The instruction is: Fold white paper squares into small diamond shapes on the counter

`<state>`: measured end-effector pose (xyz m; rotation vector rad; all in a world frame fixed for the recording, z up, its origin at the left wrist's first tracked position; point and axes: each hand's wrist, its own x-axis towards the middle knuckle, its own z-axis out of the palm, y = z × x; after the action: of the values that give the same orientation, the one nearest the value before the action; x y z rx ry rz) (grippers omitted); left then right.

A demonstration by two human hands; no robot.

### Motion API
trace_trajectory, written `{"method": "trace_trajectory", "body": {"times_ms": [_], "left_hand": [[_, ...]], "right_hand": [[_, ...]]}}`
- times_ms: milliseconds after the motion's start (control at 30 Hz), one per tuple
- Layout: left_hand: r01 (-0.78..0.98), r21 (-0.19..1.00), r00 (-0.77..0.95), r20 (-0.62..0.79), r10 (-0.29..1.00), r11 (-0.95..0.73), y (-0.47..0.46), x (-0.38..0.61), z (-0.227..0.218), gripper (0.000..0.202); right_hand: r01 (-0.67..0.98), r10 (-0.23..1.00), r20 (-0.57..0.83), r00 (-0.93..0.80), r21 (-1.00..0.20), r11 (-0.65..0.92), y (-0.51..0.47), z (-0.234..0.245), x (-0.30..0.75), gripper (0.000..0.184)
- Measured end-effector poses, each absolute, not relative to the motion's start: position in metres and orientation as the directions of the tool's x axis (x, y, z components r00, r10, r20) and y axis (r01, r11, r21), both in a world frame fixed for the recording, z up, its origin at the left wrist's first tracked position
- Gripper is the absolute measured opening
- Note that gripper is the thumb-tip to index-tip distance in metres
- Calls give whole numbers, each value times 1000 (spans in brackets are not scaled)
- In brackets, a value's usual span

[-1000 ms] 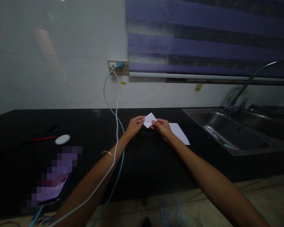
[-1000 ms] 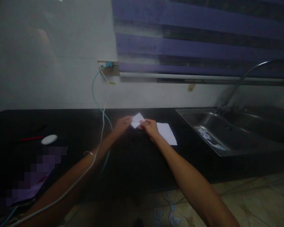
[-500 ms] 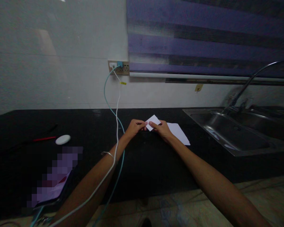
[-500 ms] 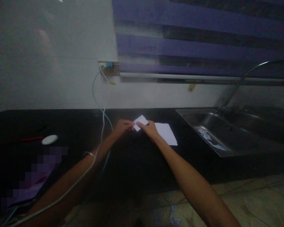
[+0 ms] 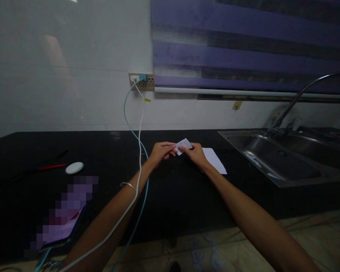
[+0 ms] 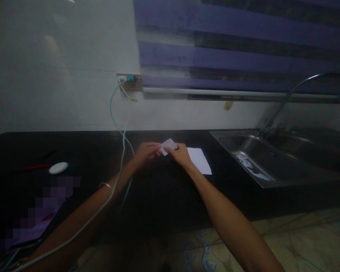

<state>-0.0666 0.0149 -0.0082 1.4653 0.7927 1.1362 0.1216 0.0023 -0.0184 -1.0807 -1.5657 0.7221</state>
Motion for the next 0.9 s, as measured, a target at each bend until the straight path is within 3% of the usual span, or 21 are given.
{"method": "trace_trajectory", "body": {"times_ms": [167,233,333,433,567,700,900], "left_hand": [[-189,964,284,236,929,-187,15,-70,-9,31],[-157,965,248,245,937,-210,16,-70,-8,28],[-86,962,206,272,940,-259,18,-69,-8,23],[-18,952,202,304,931,-307,20,-69,-10,21],[39,942,254,315,915,-335,24,-69,-15,35],[64,934,274,323,906,-352,22,-69,-14,23],[57,956,302,259,917,-289,12,-67,-2,12]], "right_hand": [[232,823,559,-98,-791,566,5,-18,122,25],[171,854,512,-86,-837,519,6,-18,122,31],[-47,926,368,-84,-930,365,6,-16,121,35],[-185,955,293,-53,-942,279,6,-16,119,33],[0,925,380,18,-925,380,6,-18,118,33],[200,858,513,-29,-838,508,4,-20,119,31],[331,799,598,-57,-744,580,-4,-12,117,27]]}}
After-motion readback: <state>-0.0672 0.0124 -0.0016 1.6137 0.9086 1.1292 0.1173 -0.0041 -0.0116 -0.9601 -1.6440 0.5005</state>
